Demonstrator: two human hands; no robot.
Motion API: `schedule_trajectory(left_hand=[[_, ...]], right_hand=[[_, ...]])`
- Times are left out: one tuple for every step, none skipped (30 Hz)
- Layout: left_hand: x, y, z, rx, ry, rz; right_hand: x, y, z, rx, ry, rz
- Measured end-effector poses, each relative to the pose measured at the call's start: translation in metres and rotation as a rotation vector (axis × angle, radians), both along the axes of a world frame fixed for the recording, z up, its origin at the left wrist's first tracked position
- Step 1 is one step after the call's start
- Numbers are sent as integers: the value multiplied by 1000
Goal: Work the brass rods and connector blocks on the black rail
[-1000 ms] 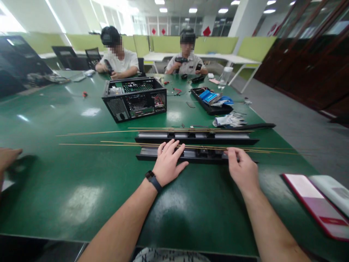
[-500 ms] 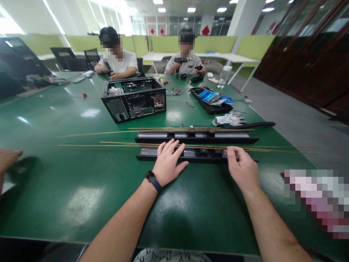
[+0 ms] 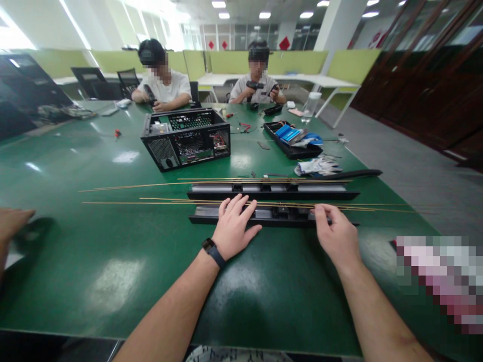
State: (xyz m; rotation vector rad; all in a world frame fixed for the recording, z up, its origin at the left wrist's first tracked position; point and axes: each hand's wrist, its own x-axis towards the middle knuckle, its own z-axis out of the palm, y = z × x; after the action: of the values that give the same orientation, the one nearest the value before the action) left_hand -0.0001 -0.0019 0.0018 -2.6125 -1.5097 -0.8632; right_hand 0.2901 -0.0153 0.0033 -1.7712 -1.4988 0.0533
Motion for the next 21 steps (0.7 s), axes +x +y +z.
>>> schedule_trajectory(left_hand=[[0, 0, 0, 1, 1, 0], [0, 0, 0, 0, 2, 0], [0, 0, 1, -1, 3, 0], [0, 0, 1, -3, 4, -1], [0, 0, 1, -4, 5, -2], [0, 0, 1, -5, 5, -3], [0, 0, 1, -5, 5, -4], [0, 0, 1, -4, 4, -5], [0, 0, 1, -2, 1, -5], [0, 0, 1, -1, -2, -6], [0, 0, 1, 0, -4, -6], [0, 0, 1, 0, -6, -7], [0, 0, 1, -1, -5, -7], [0, 0, 1, -3, -2, -5], [0, 0, 1, -6, 1, -4], [0, 0, 1, -9, 5, -1], [0, 0, 1, -11, 8, 1], [0, 0, 1, -12, 11, 3], [0, 0, 2, -12, 12, 3], [0, 0, 2, -12, 13, 3], [0, 0, 2, -11, 14, 4]], right_hand=[[0, 0, 0, -1, 0, -3], [0, 0, 0, -3, -1, -5], [0, 0, 0, -7, -1, -6], [0, 0, -1, -10, -1, -5], [0, 0, -1, -11, 2, -3], [0, 0, -1, -9, 5, -1], [0, 0, -1, -6, 8, 1], [0, 0, -1, -4, 10, 2], [0, 0, -1, -4, 9, 1], [0, 0, 0, -6, 6, 1], [-1, 0, 1, -8, 3, -1], [-1, 0, 2, -10, 0, -3], [-1, 0, 3, -11, -1, -5], [-2, -1, 4, -12, -1, -9], [-2, -1, 4, -14, -1, -11], [-2, -1, 5, -18, 0, -12], [-2, -1, 5, -21, 0, -12], [-3, -2, 5, -25, 0, -11], [-3, -2, 5, -26, 1, -10], [-3, -2, 4, -27, 1, -9], [-3, -2, 4, -26, 2, -10]])
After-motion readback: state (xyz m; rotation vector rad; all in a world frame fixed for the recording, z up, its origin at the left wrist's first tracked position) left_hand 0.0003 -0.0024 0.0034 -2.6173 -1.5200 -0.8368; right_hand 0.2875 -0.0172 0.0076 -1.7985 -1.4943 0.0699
